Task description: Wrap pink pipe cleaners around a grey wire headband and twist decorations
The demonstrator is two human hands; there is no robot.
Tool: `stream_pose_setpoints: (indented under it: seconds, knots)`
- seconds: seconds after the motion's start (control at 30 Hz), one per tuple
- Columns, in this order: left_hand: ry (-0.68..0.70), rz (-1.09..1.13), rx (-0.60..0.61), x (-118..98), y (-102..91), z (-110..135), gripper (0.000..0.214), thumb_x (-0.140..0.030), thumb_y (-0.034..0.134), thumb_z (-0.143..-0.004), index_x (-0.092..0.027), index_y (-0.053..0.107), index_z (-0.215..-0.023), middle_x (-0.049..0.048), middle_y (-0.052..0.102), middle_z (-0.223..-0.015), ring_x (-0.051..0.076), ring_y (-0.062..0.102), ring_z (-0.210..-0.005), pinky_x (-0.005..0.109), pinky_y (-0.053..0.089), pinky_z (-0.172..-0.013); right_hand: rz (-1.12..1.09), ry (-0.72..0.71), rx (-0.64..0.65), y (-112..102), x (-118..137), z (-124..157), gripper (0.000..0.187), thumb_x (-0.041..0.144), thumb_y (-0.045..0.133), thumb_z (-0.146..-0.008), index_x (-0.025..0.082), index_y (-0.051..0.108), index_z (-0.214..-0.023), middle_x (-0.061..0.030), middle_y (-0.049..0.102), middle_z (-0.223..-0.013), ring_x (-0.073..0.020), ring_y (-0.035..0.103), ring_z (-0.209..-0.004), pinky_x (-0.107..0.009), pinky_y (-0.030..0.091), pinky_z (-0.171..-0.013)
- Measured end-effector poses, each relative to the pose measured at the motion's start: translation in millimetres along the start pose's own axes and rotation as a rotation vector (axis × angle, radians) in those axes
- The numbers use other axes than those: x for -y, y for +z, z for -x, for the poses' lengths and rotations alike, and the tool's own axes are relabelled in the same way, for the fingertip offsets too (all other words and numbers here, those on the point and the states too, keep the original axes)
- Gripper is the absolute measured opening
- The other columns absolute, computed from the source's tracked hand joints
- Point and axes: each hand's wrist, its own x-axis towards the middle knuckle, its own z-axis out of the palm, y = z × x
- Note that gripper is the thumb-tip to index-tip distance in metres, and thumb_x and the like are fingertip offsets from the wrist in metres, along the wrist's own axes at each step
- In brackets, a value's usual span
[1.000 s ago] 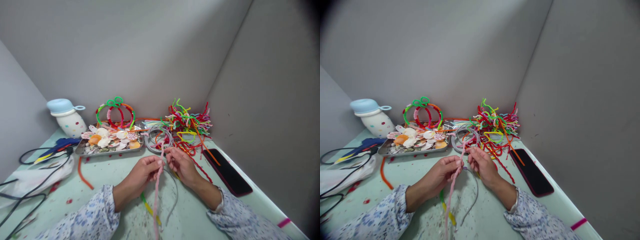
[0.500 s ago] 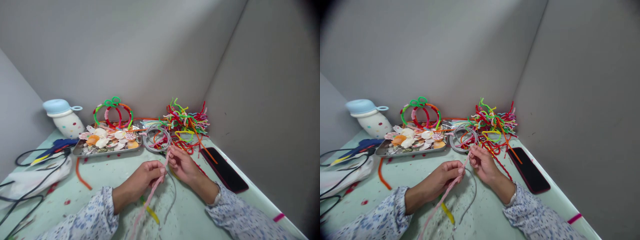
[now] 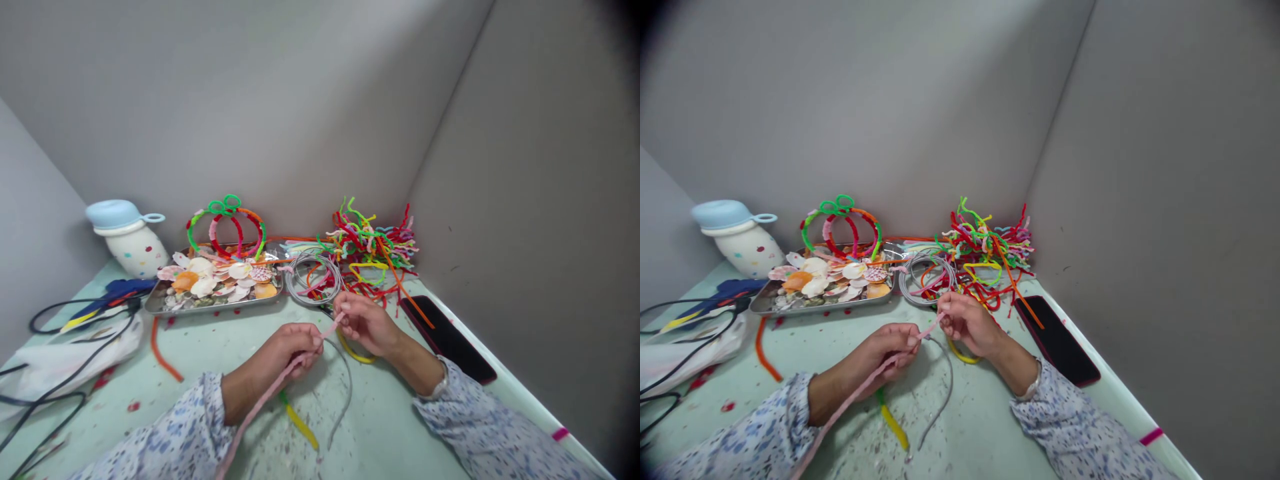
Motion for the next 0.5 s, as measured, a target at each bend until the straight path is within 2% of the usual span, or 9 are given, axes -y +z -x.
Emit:
stream_pose_setpoints:
  seconds: [0.1, 0.27, 0.37, 0.5]
  knots:
    - [0.023, -0.004, -0.022, 0, -2.4, 0, 0.015, -0.021, 0.06, -0.072, -0.016, 0.052, -0.061, -0.0074, 0.037, -0.044, 0.003, 0.02, -0.036, 0.018, 0.013, -0.036, 0.13, -0.034, 0.0, -6, 0, -1, 0.015, 0.028, 0.066, -0.073, 0.017, 0.056, -0.073, 0.0047, 0.051, -0.055, -0.0057, 0.042, -0.043, -0.016, 0.024, -0.04]
    - [0.069, -0.014, -0.063, 2, -7.0, -1, 0.014, -0.019, 0.057, -0.074, -0.017, 0.05, -0.062, -0.0078, 0.036, -0.044, 0.004, 0.02, -0.037, 0.018, 0.014, -0.036, 0.248, -0.101, -0.026, -8, 1, -2, 0.015, 0.027, 0.066, -0.076, 0.017, 0.056, -0.071, 0.0083, 0.039, -0.05, -0.0044, 0.03, -0.043, -0.018, 0.019, -0.042]
    - [0.081, -0.042, -0.064, 5, -8.5, -3, 0.012, -0.019, 0.058, -0.074, -0.017, 0.051, -0.064, -0.0076, 0.039, -0.045, 0.004, 0.022, -0.038, 0.018, 0.016, -0.036, 0.179, -0.109, -0.094, -2, 1, -3, 0.019, 0.029, 0.068, -0.075, 0.017, 0.055, -0.071, 0.0092, 0.038, -0.05, -0.0036, 0.026, -0.042, -0.017, 0.017, -0.041]
    - [0.107, -0.102, -0.074, 8, -7.4, -5, 0.012, -0.022, 0.06, -0.074, -0.017, 0.052, -0.066, -0.0083, 0.039, -0.045, 0.005, 0.023, -0.038, 0.018, 0.018, -0.038, -0.073, -0.096, -0.157, 9, -1, -3, 0.024, 0.027, 0.074, -0.07, 0.017, 0.053, -0.071, 0.0082, 0.04, -0.054, -0.0031, 0.032, -0.044, -0.014, 0.018, -0.039]
